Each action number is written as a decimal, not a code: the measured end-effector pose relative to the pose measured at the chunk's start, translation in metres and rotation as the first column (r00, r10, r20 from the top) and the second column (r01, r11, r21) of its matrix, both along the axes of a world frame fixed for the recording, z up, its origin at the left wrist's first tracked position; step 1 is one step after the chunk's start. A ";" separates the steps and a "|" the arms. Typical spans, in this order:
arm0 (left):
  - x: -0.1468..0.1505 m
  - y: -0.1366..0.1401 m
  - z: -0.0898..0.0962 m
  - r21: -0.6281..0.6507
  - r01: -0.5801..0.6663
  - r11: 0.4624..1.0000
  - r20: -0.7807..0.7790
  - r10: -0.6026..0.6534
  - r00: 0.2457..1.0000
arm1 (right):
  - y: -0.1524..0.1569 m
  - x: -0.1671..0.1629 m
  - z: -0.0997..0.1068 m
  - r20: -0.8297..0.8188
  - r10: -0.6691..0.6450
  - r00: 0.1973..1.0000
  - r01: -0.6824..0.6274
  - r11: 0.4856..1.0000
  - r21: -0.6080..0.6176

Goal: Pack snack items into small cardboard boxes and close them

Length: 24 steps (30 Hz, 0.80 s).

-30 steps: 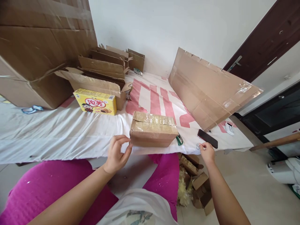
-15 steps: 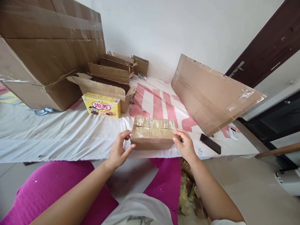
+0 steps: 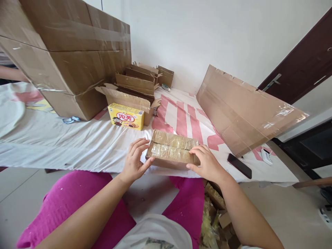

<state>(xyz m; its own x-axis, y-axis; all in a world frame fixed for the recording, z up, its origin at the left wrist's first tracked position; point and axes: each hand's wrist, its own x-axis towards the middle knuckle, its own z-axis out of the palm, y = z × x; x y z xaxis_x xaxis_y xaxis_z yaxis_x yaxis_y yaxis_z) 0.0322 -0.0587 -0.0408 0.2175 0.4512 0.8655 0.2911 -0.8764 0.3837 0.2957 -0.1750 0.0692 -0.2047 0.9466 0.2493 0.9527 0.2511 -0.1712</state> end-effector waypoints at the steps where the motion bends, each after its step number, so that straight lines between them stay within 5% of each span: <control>1: -0.001 0.002 0.000 0.002 0.012 1.000 -0.012 -0.012 1.000 | 0.006 -0.004 0.002 0.015 0.016 1.000 -0.015 1.000 -0.021; 10: -0.004 0.007 -0.002 0.015 0.045 0.999 -0.025 -0.045 0.999 | 0.045 -0.018 -0.002 0.069 -0.093 0.993 0.103 0.984 -0.149; 14: -0.003 0.006 -0.003 -0.039 0.056 0.998 -0.014 -0.056 0.998 | 0.039 -0.023 -0.010 -0.008 -0.138 0.990 0.138 0.990 0.022; 20: -0.006 0.001 0.001 -0.052 0.128 0.990 0.027 -0.127 0.992 | 0.018 -0.035 -0.035 0.059 0.054 0.997 -0.071 0.942 0.327; 24: -0.009 -0.004 0.004 -0.064 0.240 0.969 -0.027 -0.242 0.970 | 0.007 -0.034 -0.042 0.150 0.118 0.982 -0.161 0.935 0.315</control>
